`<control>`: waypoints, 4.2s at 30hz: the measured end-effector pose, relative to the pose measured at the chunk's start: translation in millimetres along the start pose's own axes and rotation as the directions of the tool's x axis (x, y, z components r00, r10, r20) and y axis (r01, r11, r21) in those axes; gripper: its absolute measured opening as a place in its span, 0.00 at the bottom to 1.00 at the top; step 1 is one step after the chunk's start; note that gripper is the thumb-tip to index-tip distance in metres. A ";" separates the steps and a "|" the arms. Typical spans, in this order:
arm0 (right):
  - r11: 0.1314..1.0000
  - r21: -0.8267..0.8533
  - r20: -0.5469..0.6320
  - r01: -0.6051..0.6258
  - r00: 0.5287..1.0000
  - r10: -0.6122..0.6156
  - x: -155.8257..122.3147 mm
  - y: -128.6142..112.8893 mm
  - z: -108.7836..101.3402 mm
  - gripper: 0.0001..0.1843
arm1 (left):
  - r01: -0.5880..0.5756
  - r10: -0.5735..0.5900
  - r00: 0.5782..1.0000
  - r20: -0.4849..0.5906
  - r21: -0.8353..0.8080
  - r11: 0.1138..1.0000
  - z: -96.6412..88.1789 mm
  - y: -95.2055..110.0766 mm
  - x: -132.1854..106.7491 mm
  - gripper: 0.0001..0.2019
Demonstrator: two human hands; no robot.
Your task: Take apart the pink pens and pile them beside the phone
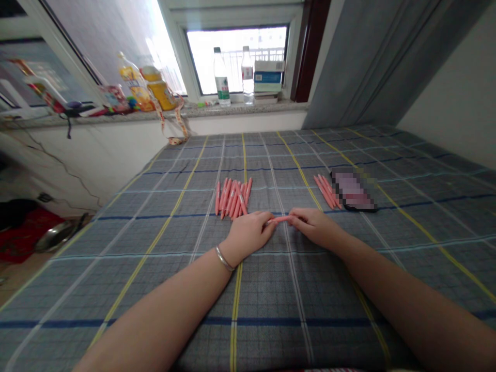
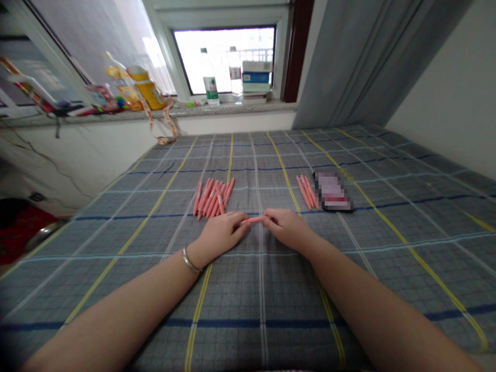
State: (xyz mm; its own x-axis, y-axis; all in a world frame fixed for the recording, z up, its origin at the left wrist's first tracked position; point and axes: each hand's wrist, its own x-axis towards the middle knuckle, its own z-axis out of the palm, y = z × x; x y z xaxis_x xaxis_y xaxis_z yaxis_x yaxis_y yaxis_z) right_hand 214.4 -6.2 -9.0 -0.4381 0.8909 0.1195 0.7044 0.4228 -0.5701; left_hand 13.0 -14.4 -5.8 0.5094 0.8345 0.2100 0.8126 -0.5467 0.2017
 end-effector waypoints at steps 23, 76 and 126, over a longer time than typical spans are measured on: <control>0.999 0.032 -0.030 0.005 1.000 -0.004 -1.1 0.9 3.4 0.09 | -0.002 0.002 1.000 -0.010 0.028 1.000 2.2 -1.5 -0.5 0.18; 0.997 0.076 -0.059 -0.025 0.998 0.030 -1.1 0.6 2.5 0.12 | 0.032 -0.031 0.999 0.022 -0.038 0.999 -1.5 0.8 0.7 0.18; 1.000 0.008 -0.011 -0.019 1.000 0.019 -0.7 -2.1 -0.1 0.17 | -0.013 0.013 1.000 -0.002 -0.009 1.000 0.3 -0.8 0.1 0.18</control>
State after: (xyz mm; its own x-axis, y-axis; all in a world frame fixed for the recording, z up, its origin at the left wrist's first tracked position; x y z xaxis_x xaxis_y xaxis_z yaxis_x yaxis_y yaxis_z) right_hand 213.2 -7.8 -7.8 -0.4183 0.9007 0.1177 0.7081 0.4045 -0.5787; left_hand 12.4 -13.9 -6.3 0.5193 0.8271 0.2150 0.8033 -0.5583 0.2077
